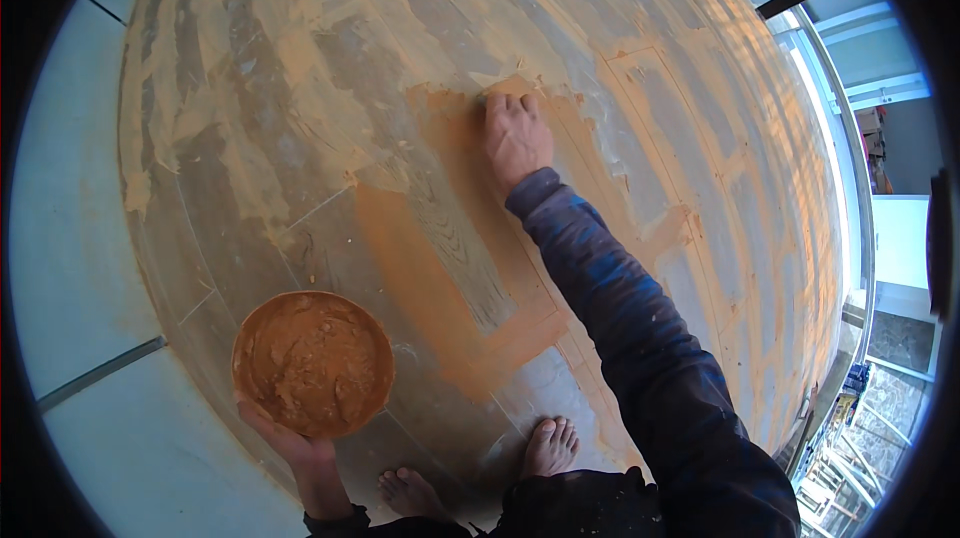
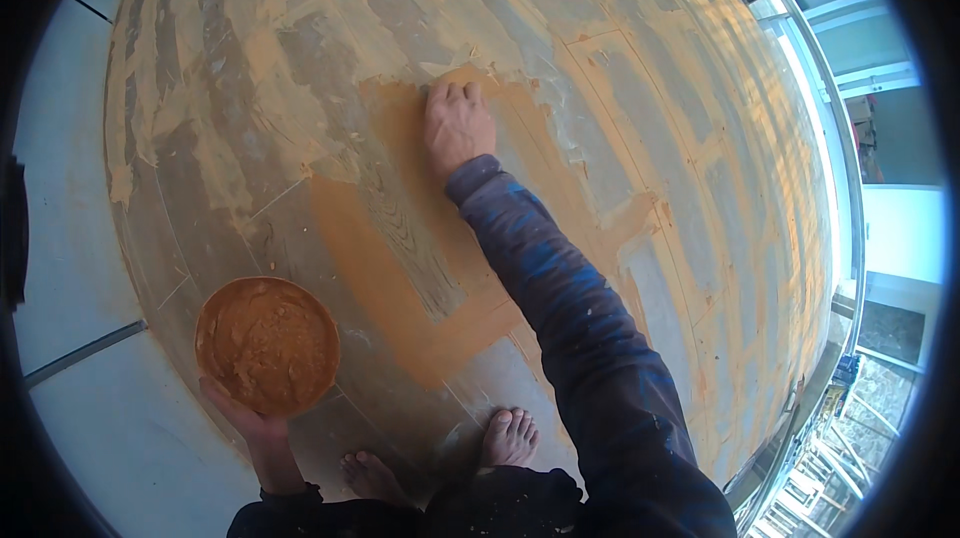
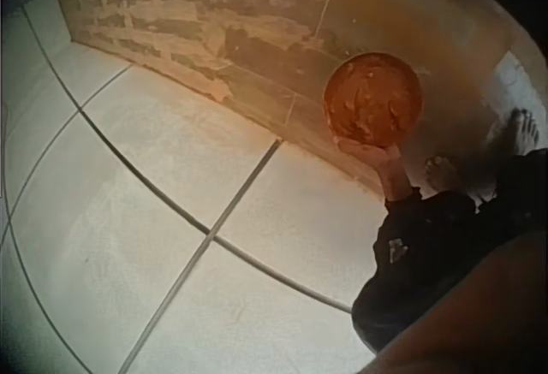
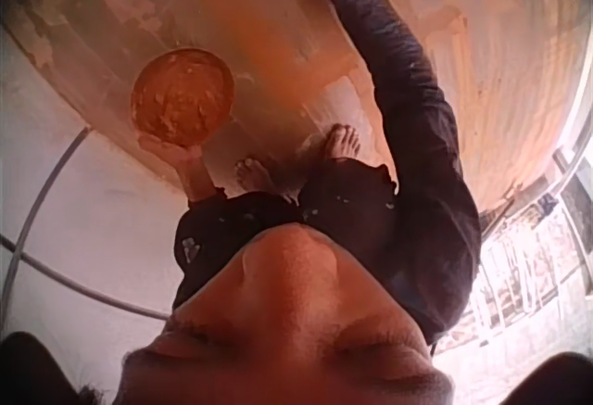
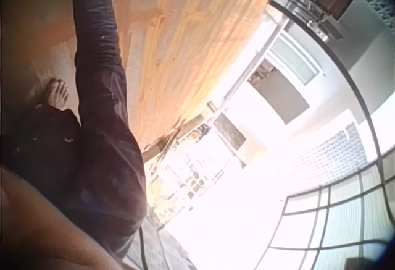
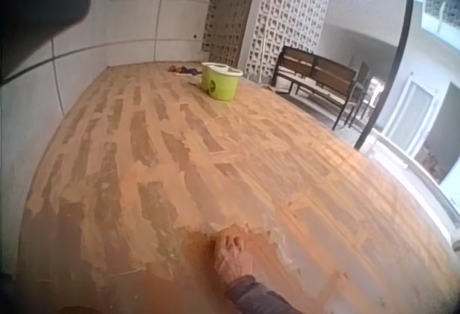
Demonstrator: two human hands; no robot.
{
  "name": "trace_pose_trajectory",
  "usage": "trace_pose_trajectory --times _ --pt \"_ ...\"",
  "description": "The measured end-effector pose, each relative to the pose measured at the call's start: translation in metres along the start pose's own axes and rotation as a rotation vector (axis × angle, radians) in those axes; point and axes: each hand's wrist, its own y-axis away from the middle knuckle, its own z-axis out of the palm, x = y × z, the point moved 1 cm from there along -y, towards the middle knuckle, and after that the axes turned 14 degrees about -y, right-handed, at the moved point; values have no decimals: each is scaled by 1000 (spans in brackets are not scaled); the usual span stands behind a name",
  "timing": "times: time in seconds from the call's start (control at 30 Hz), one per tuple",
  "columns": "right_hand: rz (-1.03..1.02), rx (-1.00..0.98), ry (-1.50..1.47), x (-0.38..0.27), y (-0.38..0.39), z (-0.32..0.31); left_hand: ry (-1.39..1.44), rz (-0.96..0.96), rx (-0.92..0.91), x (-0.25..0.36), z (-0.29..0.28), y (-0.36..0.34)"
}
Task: The person applies a brown paste from a bowl to the gaps between wood-look floor tiles using a small scraper, then smooths the paste over the tile surfaces by hand and with the scraper.
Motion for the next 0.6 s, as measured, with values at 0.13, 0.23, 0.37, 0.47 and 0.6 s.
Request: trace_pose_trajectory --times 0.13,0.23,0.37,0.47,0.6 --pt "-203 -2 -155 -85 30 42 -23 30 -23 0 -2 0" --pt "-26 -143 -349 -83 14 20 -22 85 -32 14 -3 13" --pt "75 190 -55 -5 -21 -23 39 23 16 22 -1 30" --pt "-94 104 -8 -14 5 10 33 50 34 12 -16 24" --pt "-103 -91 -290 -73 26 20 63 44 9 17 -22 22"
